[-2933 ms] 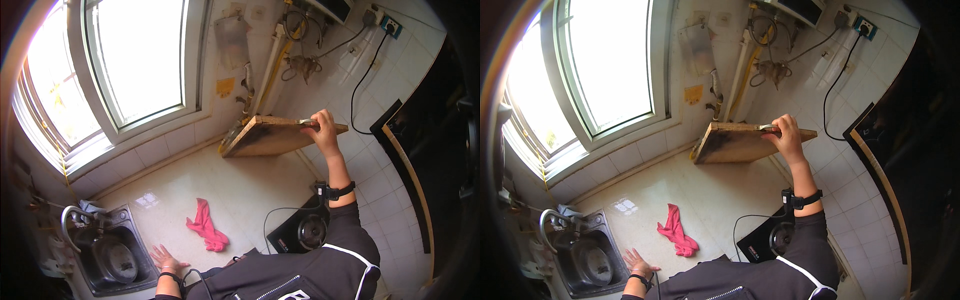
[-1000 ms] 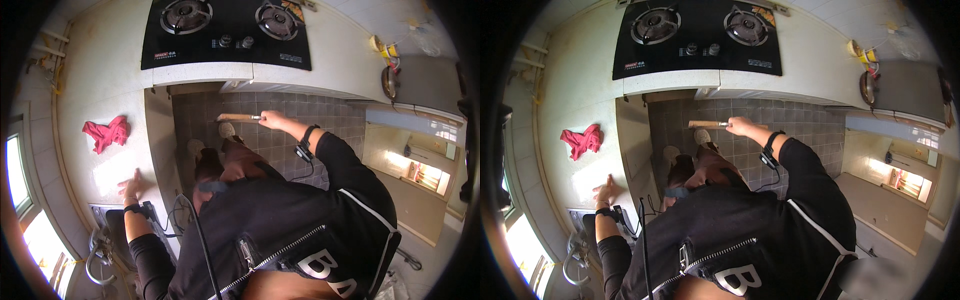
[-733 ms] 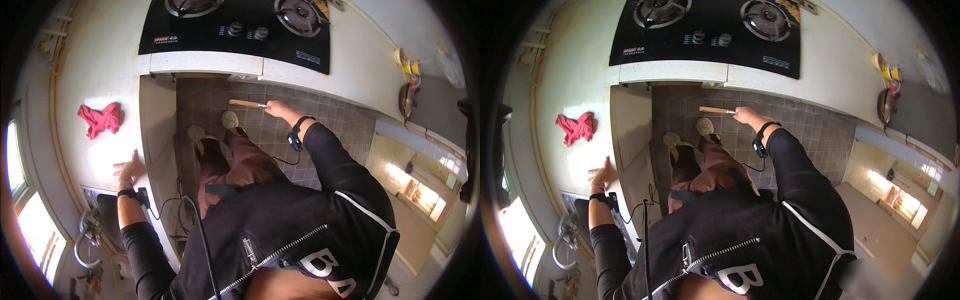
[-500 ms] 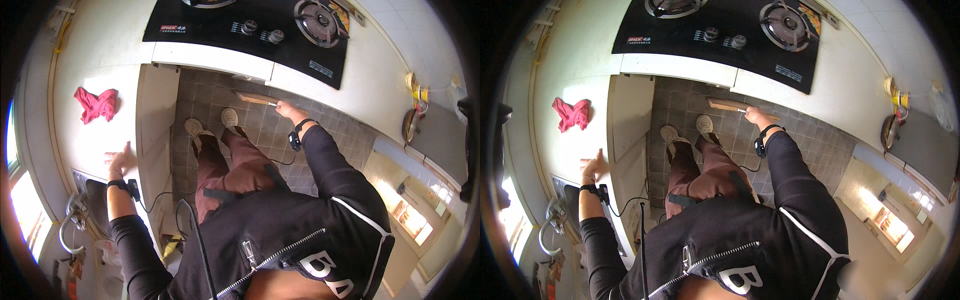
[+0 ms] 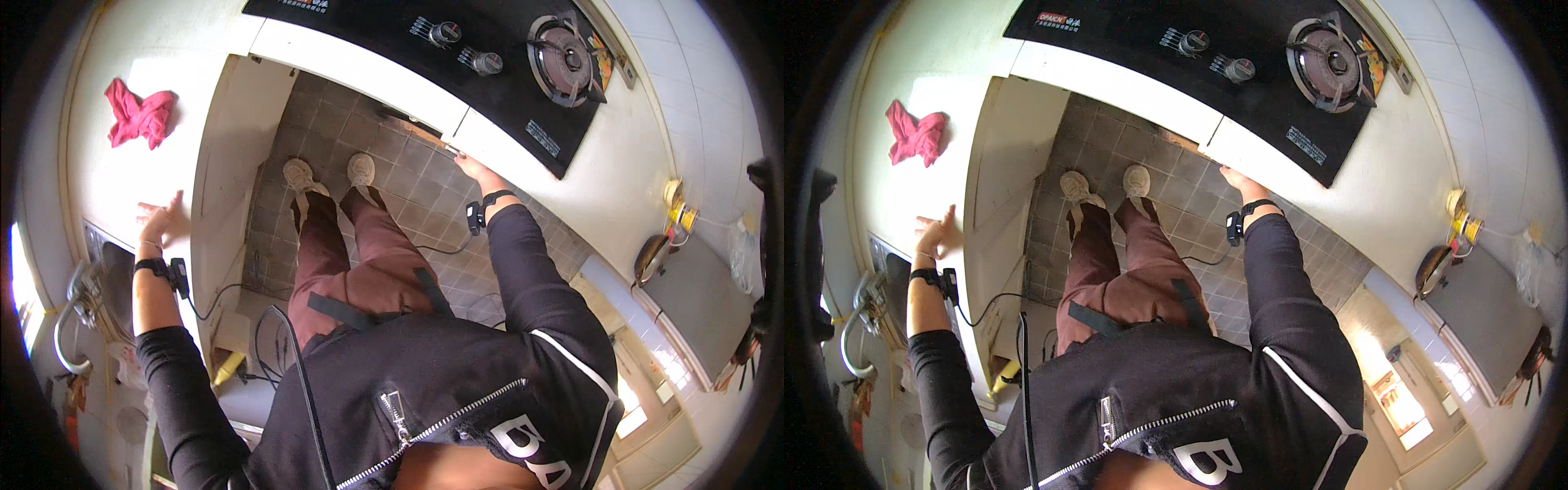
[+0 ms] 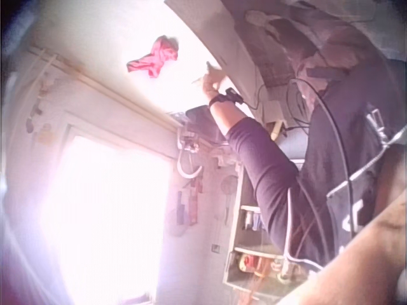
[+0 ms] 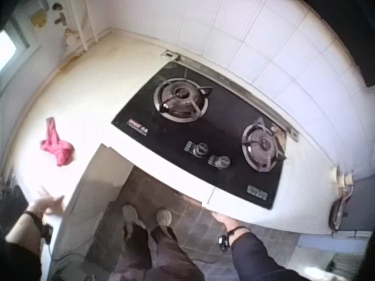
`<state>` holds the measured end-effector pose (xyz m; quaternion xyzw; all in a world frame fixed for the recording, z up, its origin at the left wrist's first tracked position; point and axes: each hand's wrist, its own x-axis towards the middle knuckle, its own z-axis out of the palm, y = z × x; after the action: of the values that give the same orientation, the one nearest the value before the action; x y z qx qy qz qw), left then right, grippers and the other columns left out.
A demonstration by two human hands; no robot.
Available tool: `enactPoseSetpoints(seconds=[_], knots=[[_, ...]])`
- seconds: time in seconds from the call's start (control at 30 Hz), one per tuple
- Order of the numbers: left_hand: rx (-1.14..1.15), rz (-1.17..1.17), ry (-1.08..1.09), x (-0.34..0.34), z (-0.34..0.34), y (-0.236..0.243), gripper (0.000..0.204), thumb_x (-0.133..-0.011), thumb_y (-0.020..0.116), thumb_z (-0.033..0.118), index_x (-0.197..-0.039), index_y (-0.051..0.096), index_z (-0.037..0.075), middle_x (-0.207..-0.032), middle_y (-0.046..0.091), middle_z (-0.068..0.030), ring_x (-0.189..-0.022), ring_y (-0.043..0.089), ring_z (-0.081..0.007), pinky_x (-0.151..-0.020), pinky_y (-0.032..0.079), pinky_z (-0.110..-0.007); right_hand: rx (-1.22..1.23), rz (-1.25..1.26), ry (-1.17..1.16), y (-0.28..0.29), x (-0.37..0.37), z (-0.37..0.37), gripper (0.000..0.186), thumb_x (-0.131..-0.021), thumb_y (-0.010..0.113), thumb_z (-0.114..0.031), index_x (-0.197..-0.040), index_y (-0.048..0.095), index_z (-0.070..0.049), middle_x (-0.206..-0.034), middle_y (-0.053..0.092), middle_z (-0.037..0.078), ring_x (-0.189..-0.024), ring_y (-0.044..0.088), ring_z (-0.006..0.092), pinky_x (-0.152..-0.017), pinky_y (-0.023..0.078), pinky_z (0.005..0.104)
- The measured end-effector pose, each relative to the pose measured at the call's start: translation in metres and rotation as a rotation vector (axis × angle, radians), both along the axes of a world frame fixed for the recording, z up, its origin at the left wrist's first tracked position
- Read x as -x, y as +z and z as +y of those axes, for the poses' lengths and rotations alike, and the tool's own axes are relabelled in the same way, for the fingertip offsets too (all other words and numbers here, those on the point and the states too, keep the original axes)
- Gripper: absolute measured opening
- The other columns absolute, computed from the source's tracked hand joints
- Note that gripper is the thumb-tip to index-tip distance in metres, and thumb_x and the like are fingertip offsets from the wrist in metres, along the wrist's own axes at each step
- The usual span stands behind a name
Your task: The person washes a pink cloth in the sink, wrings it, and wipes the countertop and stovetop. They then use a steel wool pad to scrub the countertop, rinsing the pad in the sink between scrubbing cycles.
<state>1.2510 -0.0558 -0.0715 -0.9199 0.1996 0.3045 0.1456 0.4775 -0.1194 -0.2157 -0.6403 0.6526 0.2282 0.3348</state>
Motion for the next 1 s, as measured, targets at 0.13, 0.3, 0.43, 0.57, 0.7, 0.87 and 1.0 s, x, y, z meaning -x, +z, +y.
enactPoseSetpoints(seconds=[0.13, 0.3, 0.43, 0.57, 0.7, 0.87, 1.0], knots=[[-0.028, 0.01, -0.041, -0.005, 0.002, -0.002, 0.16, -0.051, 0.069, 0.088, -0.147, -0.029, 0.005, -0.154, -0.019, -0.0346, -0.144, 0.0, -0.0523, -0.095, 0.033, -0.074, 0.094, 0.015, -0.036, 0.001, -0.002, -0.001, 0.036, -0.091, 0.061, -0.028, -0.118, 0.061, -0.005, -0.119, 0.063, 0.02, -0.115, 0.057, 0.0354, -0.102, 0.042, 0.042], [0.014, 0.085, 0.003, -0.005, 0.006, 0.002, 0.159, -0.051, 0.068, 0.088, -0.147, -0.028, 0.005, -0.153, -0.02, -0.0359, -0.143, 0.0, -0.0555, -0.097, 0.03, -0.076, 0.222, 0.027, -0.109, 0.0, -0.014, 0.005, 0.037, -0.09, 0.062, -0.026, -0.12, 0.06, -0.004, -0.122, 0.061, 0.021, -0.117, 0.056, 0.0362, -0.103, 0.041, 0.0422], [0.023, 0.086, -0.011, 0.001, 0.001, 0.008, 0.159, -0.052, 0.068, 0.088, -0.147, -0.027, 0.003, -0.152, -0.019, -0.0386, -0.143, -0.002, -0.0549, -0.101, 0.027, -0.074, 0.278, 0.03, -0.134, 0.002, -0.013, 0.01, 0.039, -0.09, 0.063, -0.024, -0.122, 0.059, -0.003, -0.124, 0.06, 0.022, -0.119, 0.055, 0.0369, -0.104, 0.04, 0.0424], [0.0, 0.039, -0.06, 0.008, 0.001, 0.016, 0.158, -0.054, 0.067, 0.089, -0.148, -0.025, 0.0, -0.15, -0.017, -0.0416, -0.144, -0.005, -0.053, -0.105, 0.025, -0.07, 0.317, 0.035, -0.149, 0.007, -0.007, 0.011, 0.041, -0.089, 0.063, -0.023, -0.124, 0.057, -0.002, -0.127, 0.058, 0.023, -0.12, 0.053, 0.0375, -0.106, 0.039, 0.0426], [0.021, 0.056, -0.059, 0.012, -0.002, 0.02, 0.158, -0.056, 0.065, 0.089, -0.146, -0.024, -0.005, -0.15, -0.016, -0.0429, -0.144, -0.006, -0.0516, -0.106, 0.025, -0.068, 0.362, 0.038, -0.169, 0.012, -0.006, 0.007, 0.043, -0.089, 0.064, -0.021, -0.126, 0.056, -0.001, -0.129, 0.057, 0.023, -0.122, 0.052, 0.0381, -0.107, 0.038, 0.0428], [-0.039, 0.13, -0.041, 0.017, -0.003, 0.024, 0.154, -0.061, 0.063, 0.087, -0.144, -0.025, -0.008, -0.15, -0.016, -0.0433, -0.145, -0.004, -0.0511, -0.106, 0.027, -0.068, 0.439, 0.054, -0.215, 0.012, -0.011, 0.006, 0.045, -0.088, 0.065, -0.019, -0.128, 0.055, 0.001, -0.132, 0.055, 0.024, -0.123, 0.051, 0.0389, -0.108, 0.037, 0.0431], [-0.311, 0.195, -0.425, 0.032, 0.001, 0.039, 0.123, -0.068, 0.062, 0.072, -0.149, -0.005, 0.009, -0.148, 0.007, -0.0384, -0.137, 0.003, -0.0619, -0.101, 0.016, -0.076, 0.469, 0.047, -0.264, 0.016, -0.009, 0.018, 0.047, -0.088, 0.065, -0.017, -0.13, 0.054, 0.002, -0.134, 0.054, 0.025, -0.125, 0.05, 0.0396, -0.109, 0.036, 0.0433]])
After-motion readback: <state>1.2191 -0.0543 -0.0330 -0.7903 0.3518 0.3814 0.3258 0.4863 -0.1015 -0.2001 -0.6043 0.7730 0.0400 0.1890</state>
